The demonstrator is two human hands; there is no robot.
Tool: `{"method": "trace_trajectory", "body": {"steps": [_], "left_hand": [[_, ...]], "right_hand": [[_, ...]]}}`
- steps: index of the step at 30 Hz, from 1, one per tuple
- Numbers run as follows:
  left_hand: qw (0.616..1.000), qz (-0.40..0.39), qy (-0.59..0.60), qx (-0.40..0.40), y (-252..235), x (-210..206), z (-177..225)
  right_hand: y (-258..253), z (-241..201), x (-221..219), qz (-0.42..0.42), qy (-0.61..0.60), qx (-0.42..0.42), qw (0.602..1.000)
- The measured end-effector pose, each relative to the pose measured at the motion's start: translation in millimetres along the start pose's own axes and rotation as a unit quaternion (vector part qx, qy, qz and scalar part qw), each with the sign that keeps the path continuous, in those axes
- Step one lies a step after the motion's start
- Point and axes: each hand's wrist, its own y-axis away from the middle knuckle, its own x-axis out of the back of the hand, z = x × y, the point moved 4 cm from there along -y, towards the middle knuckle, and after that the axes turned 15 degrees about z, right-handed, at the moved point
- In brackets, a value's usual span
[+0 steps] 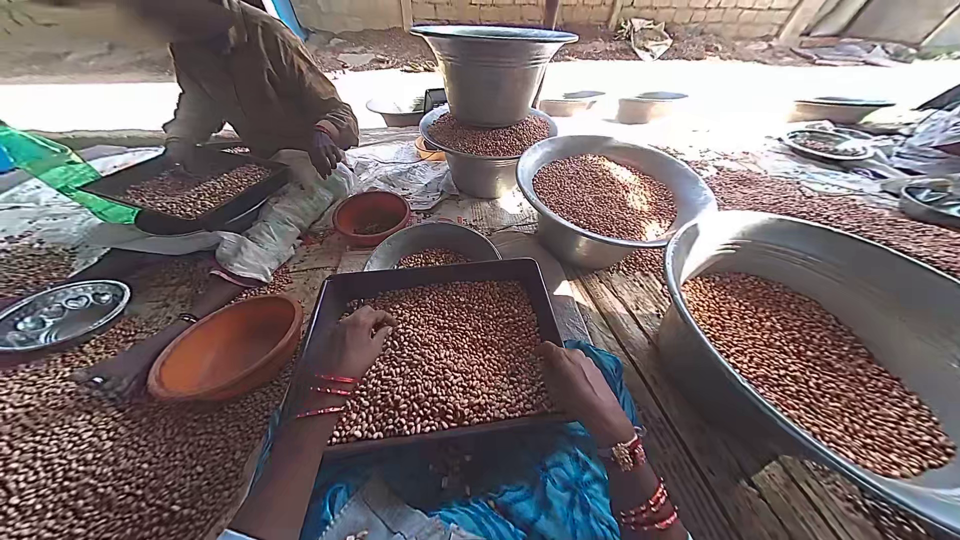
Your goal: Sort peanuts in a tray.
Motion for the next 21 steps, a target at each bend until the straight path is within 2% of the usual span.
{"method": "trace_trajectory", "body": {"steps": [3,5,8,11,13,14,17,19,21], "left_hand": [[0.996,-0.062,-0.067,0.007,-4,-19,4],[0.994,-0.085,-0.057,0.021,-5,-26,2],[0.997,-0.033,0.035,0.063,-8,-20,-9],[0.998,-0.007,0.039,0.054,-10,-17,-15],[0.999,-0.021,0.013,0.029,-10,-20,-5],[0.999,-0.034,-0.008,0.022,-11,-23,-1],[0.997,-0.058,-0.055,0.005,-9,-36,6],[0.996,-0.06,-0.062,0.0,-8,-40,7],[0.998,-0.053,-0.04,0.005,-8,-41,4]], "right_hand": [[-1,-9,-2,-0.026,0.048,-0.044,0.998],[-2,-11,-7,-0.046,0.064,-0.051,0.996],[-2,-14,-17,-0.07,0.103,-0.048,0.991],[-2,-24,-36,-0.096,0.12,-0.016,0.988],[-5,-32,-42,-0.082,0.046,0.035,0.995],[-8,-35,-42,-0.064,-0.029,0.072,0.995],[-14,-33,-30,0.012,-0.267,0.14,0.953],[-14,-23,-16,0.087,-0.289,0.139,0.943],[-13,-12,-7,0.136,-0.24,0.123,0.953]]}}
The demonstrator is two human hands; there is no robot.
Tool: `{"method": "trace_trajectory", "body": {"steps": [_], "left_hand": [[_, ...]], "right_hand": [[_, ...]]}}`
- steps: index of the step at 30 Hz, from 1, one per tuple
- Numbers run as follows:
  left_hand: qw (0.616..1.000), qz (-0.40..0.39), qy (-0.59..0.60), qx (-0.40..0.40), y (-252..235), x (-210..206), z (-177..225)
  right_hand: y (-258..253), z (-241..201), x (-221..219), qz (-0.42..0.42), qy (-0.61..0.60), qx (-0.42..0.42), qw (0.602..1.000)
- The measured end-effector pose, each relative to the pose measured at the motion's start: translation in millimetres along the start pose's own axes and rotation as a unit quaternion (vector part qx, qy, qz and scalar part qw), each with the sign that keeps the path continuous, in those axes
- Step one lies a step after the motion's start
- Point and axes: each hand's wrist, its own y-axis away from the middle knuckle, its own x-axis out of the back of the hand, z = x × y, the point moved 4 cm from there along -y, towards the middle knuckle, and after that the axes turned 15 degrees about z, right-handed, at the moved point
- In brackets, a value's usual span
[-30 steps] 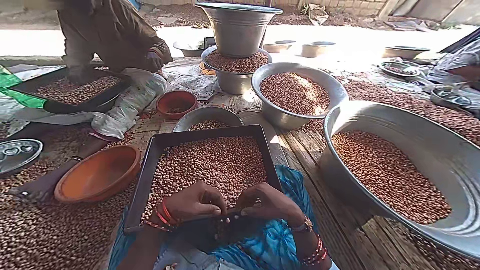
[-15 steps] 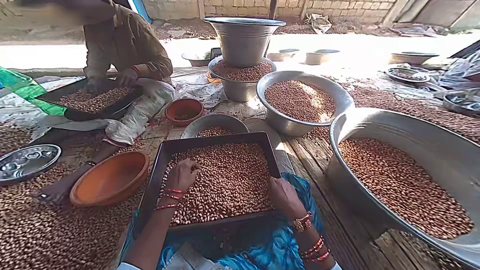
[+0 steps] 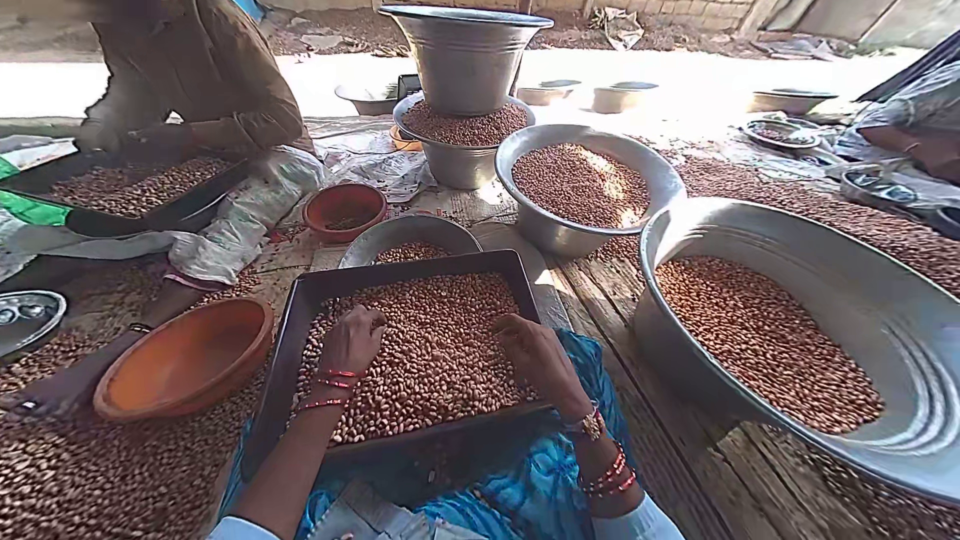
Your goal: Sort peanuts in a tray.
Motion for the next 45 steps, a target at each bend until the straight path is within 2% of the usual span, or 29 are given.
{"method": "trace_trajectory", "body": {"steps": [3,5,6,8,11,13,16,19,21,23,25,28,30,33,35,37,42,45], "left_hand": [[0.988,0.031,0.142,0.051,1,5,-9],[0.957,0.021,0.277,0.085,6,6,-14],[0.935,-0.006,0.345,0.085,10,5,-12],[0.91,-0.128,0.393,0.036,24,4,2],[0.891,-0.306,0.275,-0.191,58,11,41],[0.876,-0.343,0.182,-0.286,82,15,68],[0.881,-0.37,0.015,-0.294,99,11,100],[0.872,-0.396,-0.051,-0.283,94,-5,116],[0.881,-0.394,-0.057,-0.256,81,-16,119],[0.911,-0.358,-0.047,-0.198,61,-18,117],[0.947,-0.288,-0.044,-0.137,38,-15,105],[0.98,-0.175,-0.074,-0.061,14,-4,75],[0.993,-0.098,-0.047,-0.045,12,5,55],[0.994,-0.021,0.064,-0.086,23,7,46],[0.984,-0.051,0.123,-0.12,37,2,60],[0.975,-0.096,0.127,-0.154,48,-11,76],[0.966,-0.209,-0.006,-0.152,59,-34,104],[0.964,-0.22,-0.024,-0.149,60,-39,108]], "right_hand": [[3,10,0,-0.036,0.085,-0.028,0.995],[7,15,-5,-0.069,0.115,-0.044,0.99],[8,17,-4,-0.076,0.124,-0.053,0.988],[11,20,7,-0.078,0.135,-0.073,0.985],[20,23,19,-0.119,0.132,-0.039,0.983],[31,22,16,-0.202,0.12,0.04,0.971],[44,13,3,-0.308,0.127,0.096,0.938],[42,11,-19,-0.348,0.132,0.112,0.921],[29,12,-36,-0.344,0.122,0.138,0.921],[6,17,-45,-0.289,0.109,0.136,0.941],[-17,19,-44,-0.213,0.128,0.091,0.964],[-34,22,-30,-0.114,0.163,0.03,0.98],[-30,22,-16,-0.067,0.14,0.018,0.988],[-17,19,-4,-0.066,0.125,-0.002,0.99],[-10,19,-6,-0.077,0.12,-0.006,0.99],[-6,17,-11,-0.099,0.122,-0.007,0.988],[-4,2,-34,-0.152,0.174,0.021,0.973],[-5,1,-55,-0.154,0.198,0.078,0.965]]}}
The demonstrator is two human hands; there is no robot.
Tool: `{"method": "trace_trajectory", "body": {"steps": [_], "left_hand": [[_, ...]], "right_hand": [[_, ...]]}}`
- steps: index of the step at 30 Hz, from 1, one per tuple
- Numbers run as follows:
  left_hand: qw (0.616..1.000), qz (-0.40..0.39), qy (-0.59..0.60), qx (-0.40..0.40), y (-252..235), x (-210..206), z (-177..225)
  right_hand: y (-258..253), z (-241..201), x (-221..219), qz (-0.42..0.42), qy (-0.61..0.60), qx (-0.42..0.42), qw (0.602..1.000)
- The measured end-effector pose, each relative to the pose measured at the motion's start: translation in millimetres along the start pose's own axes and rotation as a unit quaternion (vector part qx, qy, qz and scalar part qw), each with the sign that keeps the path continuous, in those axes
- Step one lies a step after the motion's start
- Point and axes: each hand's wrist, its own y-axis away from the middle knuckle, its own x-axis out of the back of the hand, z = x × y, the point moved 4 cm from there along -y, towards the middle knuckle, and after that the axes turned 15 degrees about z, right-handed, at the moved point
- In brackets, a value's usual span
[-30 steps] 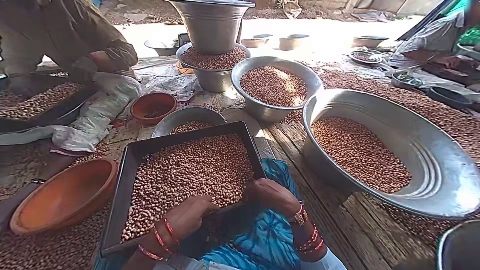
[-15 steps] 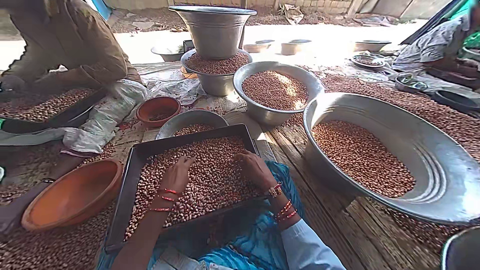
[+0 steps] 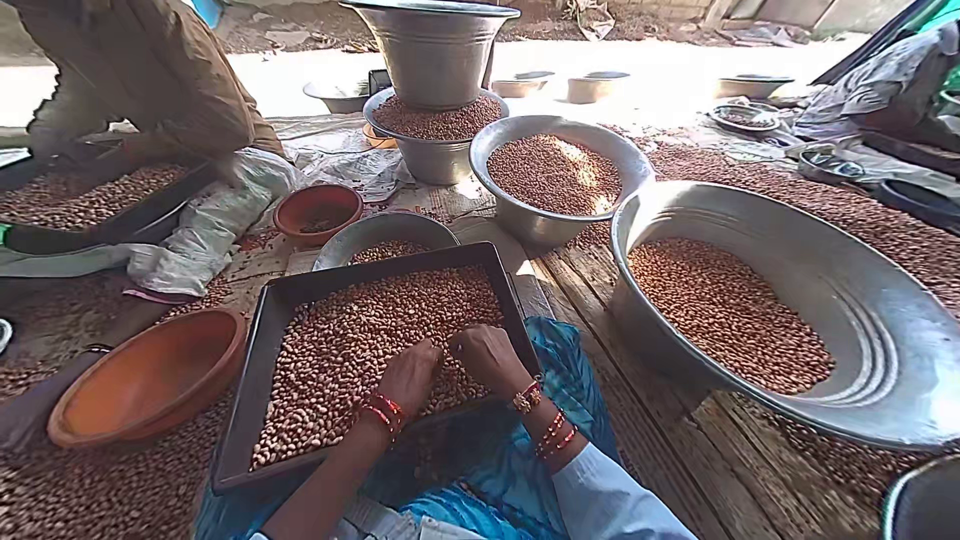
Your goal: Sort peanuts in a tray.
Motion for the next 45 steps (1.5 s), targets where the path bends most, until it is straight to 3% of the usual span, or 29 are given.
{"method": "trace_trajectory", "body": {"steps": [2,5,7,12,15,19,21,27,31,33,35,37,42,45], "left_hand": [[0.998,0.026,0.051,-0.014,1,4,-8],[0.975,0.154,0.158,0.013,5,24,-35],[0.964,0.214,0.149,0.04,8,37,-49],[0.985,0.14,0.101,-0.016,12,25,-34],[0.998,0.06,0.034,0.006,8,12,-21],[1.0,0.018,0.006,0.024,2,4,-18],[1.0,0.018,0.011,0.022,2,3,-20],[1.0,0.011,0.015,0.008,3,3,-20],[0.999,0.027,0.039,-0.006,4,0,-22],[0.987,0.098,0.13,-0.005,5,4,-29],[0.945,0.175,0.275,0.021,7,16,-42],[0.92,0.201,0.334,0.031,5,23,-52],[0.986,0.067,0.15,0.014,1,16,-27],[0.995,0.056,0.077,-0.006,-2,1,-16]], "right_hand": [[-4,-5,-6,-0.012,0.017,0.006,1.0],[-5,-5,-10,-0.009,0.027,0.001,1.0],[-3,-3,-11,-0.015,0.031,-0.004,0.999],[-3,-2,-14,-0.044,0.026,-0.007,0.999],[-3,1,-12,-0.039,-0.012,-0.011,0.999],[-2,22,6,0.136,-0.201,-0.077,0.967],[0,26,15,0.17,-0.233,-0.104,0.952],[-6,3,-4,-0.002,-0.078,-0.05,0.996],[-9,-8,-12,-0.046,-0.009,-0.04,0.998],[-9,-8,-13,-0.044,-0.011,-0.033,0.998],[-8,-7,-13,-0.035,-0.024,-0.025,0.999],[-7,-4,-14,-0.029,-0.035,-0.022,0.999],[-13,-3,-18,-0.054,-0.031,-0.036,0.997],[-11,-2,-5,-0.043,-0.047,-0.057,0.996]]}}
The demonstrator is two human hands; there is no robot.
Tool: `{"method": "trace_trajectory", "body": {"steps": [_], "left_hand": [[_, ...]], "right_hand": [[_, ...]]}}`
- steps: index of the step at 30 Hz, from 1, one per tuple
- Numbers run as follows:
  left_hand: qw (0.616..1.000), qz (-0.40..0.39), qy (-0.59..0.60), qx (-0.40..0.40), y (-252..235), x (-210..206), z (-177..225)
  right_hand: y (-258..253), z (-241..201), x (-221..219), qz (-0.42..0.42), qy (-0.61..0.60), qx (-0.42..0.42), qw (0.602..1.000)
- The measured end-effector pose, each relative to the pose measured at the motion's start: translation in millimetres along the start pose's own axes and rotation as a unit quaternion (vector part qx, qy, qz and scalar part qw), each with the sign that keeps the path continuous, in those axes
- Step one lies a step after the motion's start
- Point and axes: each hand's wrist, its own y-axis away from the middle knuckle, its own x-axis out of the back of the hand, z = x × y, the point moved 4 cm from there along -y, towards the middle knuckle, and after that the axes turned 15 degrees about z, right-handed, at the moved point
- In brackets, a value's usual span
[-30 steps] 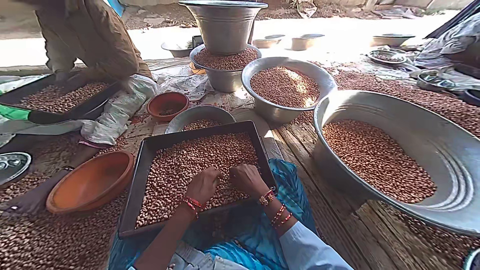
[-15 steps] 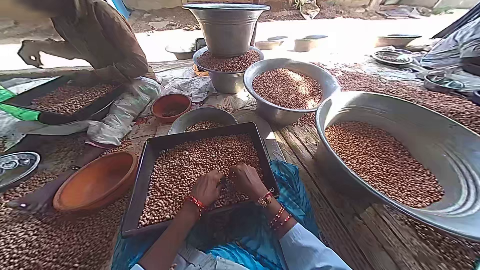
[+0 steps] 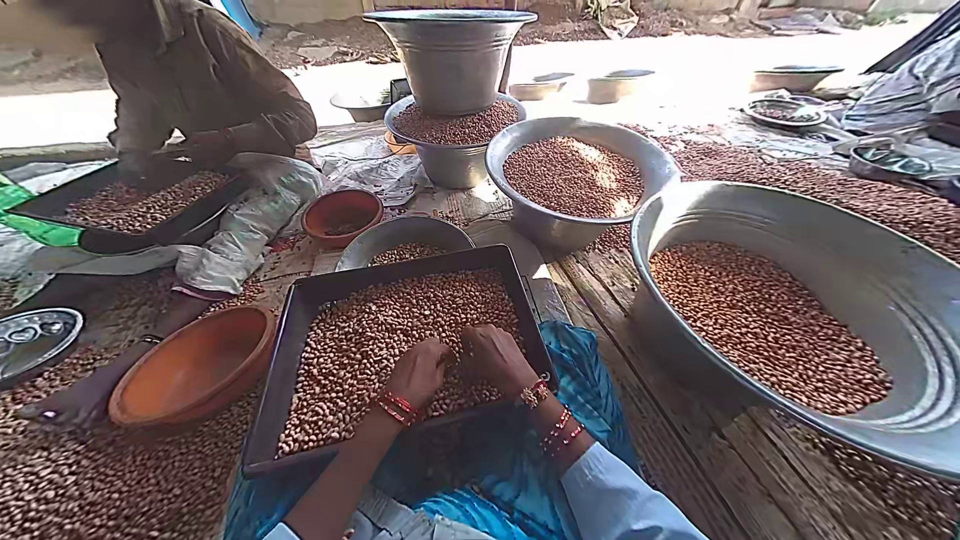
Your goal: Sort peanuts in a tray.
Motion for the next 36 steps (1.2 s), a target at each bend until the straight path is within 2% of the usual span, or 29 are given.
{"method": "trace_trajectory", "body": {"steps": [2,4,5,6,8,11,15,17,18,19,21,22,23,24,25,26,28,30,32,33,36], "left_hand": [[1.0,0.003,-0.013,0.002,0,1,9],[1.0,-0.003,-0.02,0.01,3,4,17],[1.0,-0.011,-0.02,0.017,4,5,19],[1.0,-0.013,-0.017,0.016,4,4,19],[1.0,-0.015,-0.015,0.005,1,0,14],[0.999,-0.022,-0.026,0.012,-4,-6,7],[0.999,-0.023,-0.02,0.03,-4,-5,2],[0.998,-0.012,0.053,0.009,-2,5,-6],[0.992,-0.021,0.126,-0.014,2,13,-10],[0.972,-0.05,0.226,-0.048,8,20,-14],[0.88,-0.157,0.436,-0.105,21,30,-17],[0.851,-0.177,0.481,-0.111,25,34,-15],[0.864,-0.149,0.472,-0.096,25,37,-13],[0.91,-0.087,0.4,-0.066,23,37,-12],[0.958,-0.029,0.283,-0.034,18,35,-12],[0.985,0.005,0.17,-0.005,12,30,-9],[0.999,0.026,0.031,0.024,4,17,-3],[0.999,-0.002,-0.042,0.029,1,5,5],[0.999,-0.028,-0.039,0.025,0,-1,7],[1.0,-0.015,0.0,0.024,-1,0,4],[0.983,0.082,0.157,0.057,0,19,-16]], "right_hand": [[12,0,22,0.025,-0.09,0.048,0.994],[29,-3,44,0.022,-0.264,0.141,0.954],[36,-5,53,0.016,-0.335,0.165,0.927],[42,-5,59,0.025,-0.358,0.169,0.918],[46,1,65,0.067,-0.264,0.14,0.952],[39,14,45,0.034,-0.098,0.086,0.991],[33,15,14,-0.037,-0.01,0.062,0.997],[32,14,6,-0.043,0.003,0.054,0.998],[32,14,3,-0.042,0.005,0.052,0.998],[32,14,2,-0.042,0.006,0.051,0.998],[33,15,1,-0.041,0.012,0.055,0.998],[32,16,1,-0.04,0.011,0.055,0.998],[32,16,2,-0.038,0.011,0.052,0.998],[32,16,2,-0.037,0.013,0.046,0.998],[32,15,3,-0.037,0.016,0.037,0.999],[32,13,5,-0.036,0.022,0.03,0.999],[32,13,6,-0.037,0.039,0.021,0.998],[33,14,4,-0.045,0.053,0.016,0.997],[35,15,1,-0.051,0.061,0.014,0.997],[35,16,1,-0.053,0.062,0.013,0.997],[36,18,0,-0.056,0.058,0.014,0.997]]}}
